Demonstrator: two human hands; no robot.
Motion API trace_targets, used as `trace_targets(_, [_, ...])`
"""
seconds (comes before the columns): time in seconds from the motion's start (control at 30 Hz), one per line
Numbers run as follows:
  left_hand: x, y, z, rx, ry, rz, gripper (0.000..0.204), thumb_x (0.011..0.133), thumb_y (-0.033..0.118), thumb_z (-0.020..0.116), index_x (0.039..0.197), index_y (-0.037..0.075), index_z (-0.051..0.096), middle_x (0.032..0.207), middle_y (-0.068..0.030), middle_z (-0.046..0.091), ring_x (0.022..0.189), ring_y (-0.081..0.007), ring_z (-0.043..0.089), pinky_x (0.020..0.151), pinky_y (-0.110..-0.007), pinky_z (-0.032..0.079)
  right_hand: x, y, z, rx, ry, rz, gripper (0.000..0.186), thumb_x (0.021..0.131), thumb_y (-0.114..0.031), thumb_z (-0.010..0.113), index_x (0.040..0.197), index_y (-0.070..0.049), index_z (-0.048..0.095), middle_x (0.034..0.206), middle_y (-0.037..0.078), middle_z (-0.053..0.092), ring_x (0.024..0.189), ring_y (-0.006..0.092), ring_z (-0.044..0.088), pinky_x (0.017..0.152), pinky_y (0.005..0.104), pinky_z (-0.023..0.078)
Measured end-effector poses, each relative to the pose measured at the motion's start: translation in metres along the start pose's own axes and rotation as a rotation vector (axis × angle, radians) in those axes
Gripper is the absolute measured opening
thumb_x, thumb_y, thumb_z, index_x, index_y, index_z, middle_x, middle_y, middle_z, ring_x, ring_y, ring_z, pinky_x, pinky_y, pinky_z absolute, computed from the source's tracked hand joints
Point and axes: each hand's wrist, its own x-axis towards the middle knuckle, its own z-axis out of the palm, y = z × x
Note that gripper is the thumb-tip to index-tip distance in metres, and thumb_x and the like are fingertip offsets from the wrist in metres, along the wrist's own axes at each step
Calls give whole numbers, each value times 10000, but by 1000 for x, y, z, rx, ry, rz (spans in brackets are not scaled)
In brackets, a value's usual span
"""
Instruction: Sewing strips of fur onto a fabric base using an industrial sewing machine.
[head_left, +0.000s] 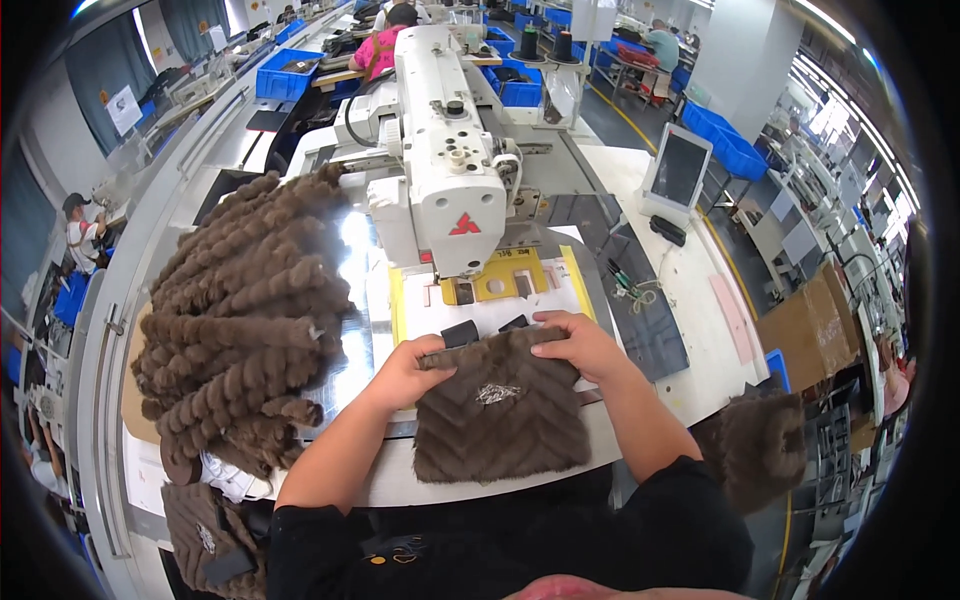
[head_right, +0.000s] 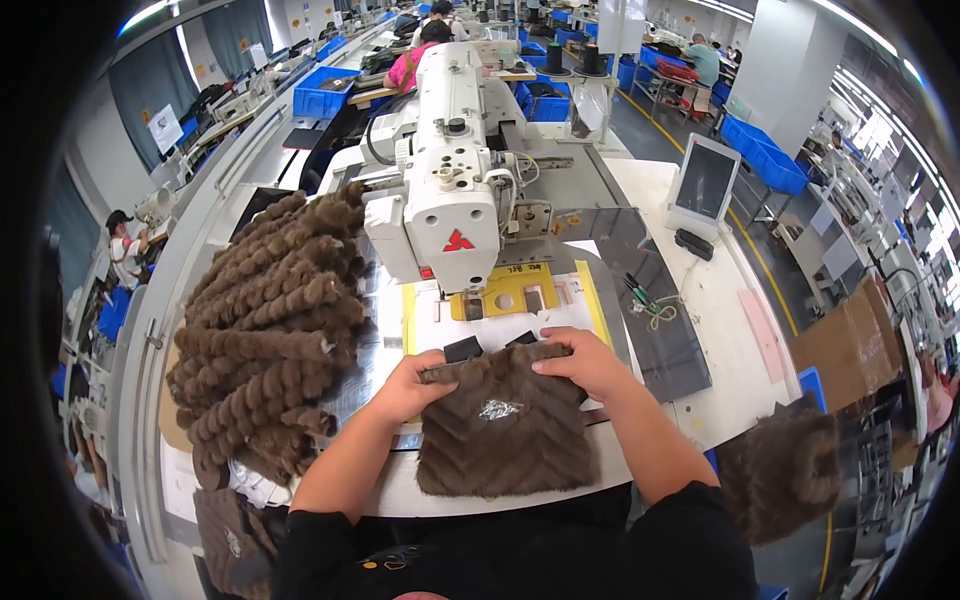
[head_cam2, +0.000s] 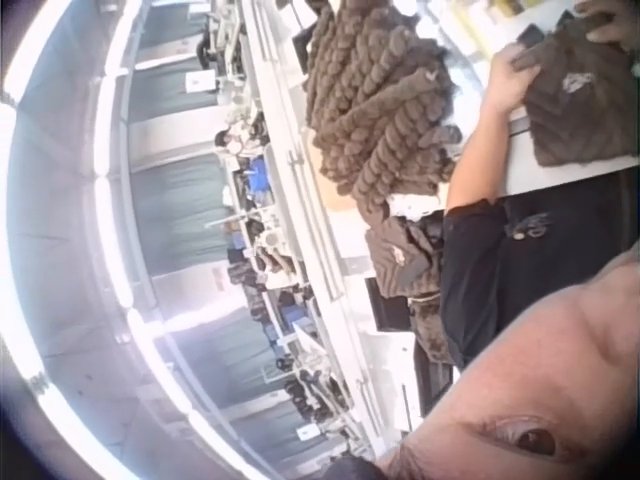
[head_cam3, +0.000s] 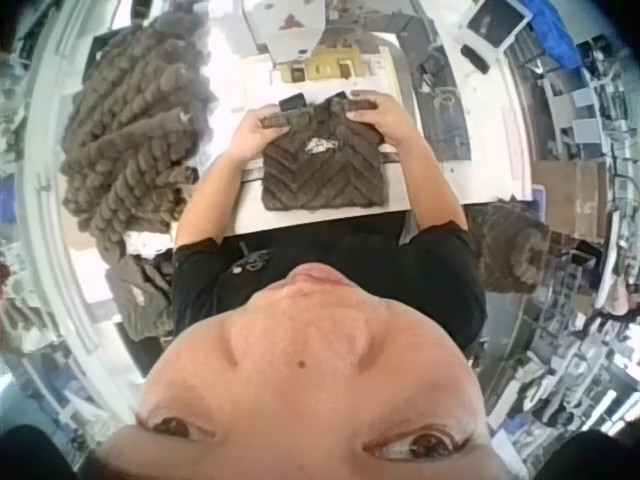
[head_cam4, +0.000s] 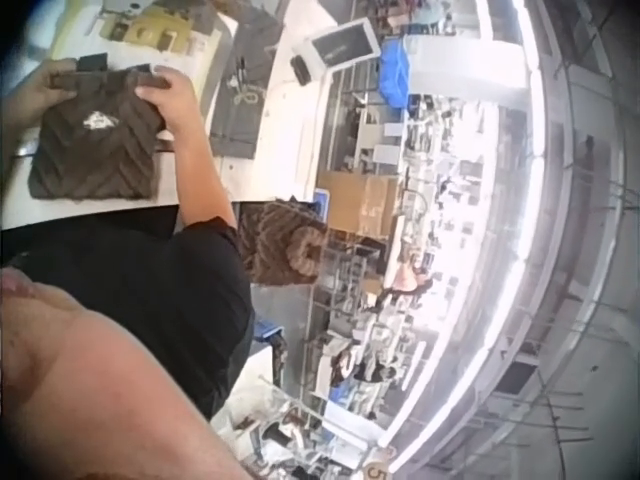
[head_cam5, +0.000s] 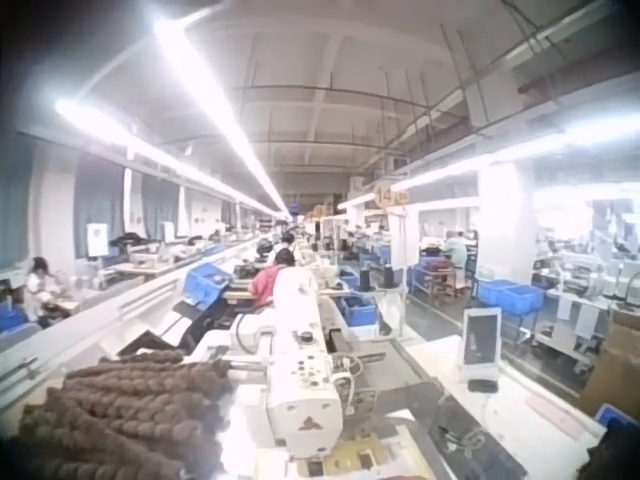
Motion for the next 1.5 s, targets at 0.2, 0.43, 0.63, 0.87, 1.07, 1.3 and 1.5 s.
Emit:
trace_targets(0.2, [-10,19,13,-95,-20,62,322,886,-57,704,1203,-5,689,1055,10,701,1004,-91,624,912,-264,506,-2,7,-14,-175,25,-76,169,795,-14,809,844,-47,650,1300,116,632,1021,116,613,844,259,477])
trace_targets(0.43, [-15,42,12,14,-131,113,463,829,-123,675,1273,7,685,1169,-13,710,1106,-128,633,1000,-290,496,-32,-6,-7,-138,-104,-98,368,822,52,731,1150,-72,617,944,-15,643,793,66,558,702,242,454])
trace_targets(0.63, [-18,76,21,-80,-258,-67,435,834,-38,732,1266,-18,682,1101,-42,721,1019,-114,654,960,-290,508,-55,-36,-12,-237,-373,-59,613,798,105,642,1388,-64,634,951,-11,645,943,41,606,797,221,505])
trace_targets(0.87, [-20,102,35,782,240,4,485,875,280,836,1244,-4,701,889,-95,741,782,-141,669,734,-312,558,-52,-34,-42,-1196,223,-569,506,820,-109,793,1314,-83,686,1065,101,709,821,204,659,759,348,553])
trace_targets(1.07, [-57,223,40,594,218,813,423,793,304,842,1061,-11,754,839,-105,727,771,-194,692,693,-320,537,-136,-186,-27,-648,183,-1326,743,835,-412,773,1387,32,548,1179,131,645,991,203,610,941,310,459])
trace_targets(1.3, [-77,275,22,500,-465,1093,299,886,267,842,899,-28,791,770,-64,679,638,-131,624,511,-239,434,-329,-196,-269,-768,96,-1284,678,836,-369,751,1343,43,566,1144,140,646,957,203,606,900,307,459])
trace_targets(1.5, [-81,255,61,105,-725,481,606,1073,427,486,1280,-125,625,1121,-261,663,995,-370,649,905,-451,515,-196,-168,-89,-818,285,-1658,623,837,-331,733,1304,52,581,1115,147,646,927,203,602,865,304,459])
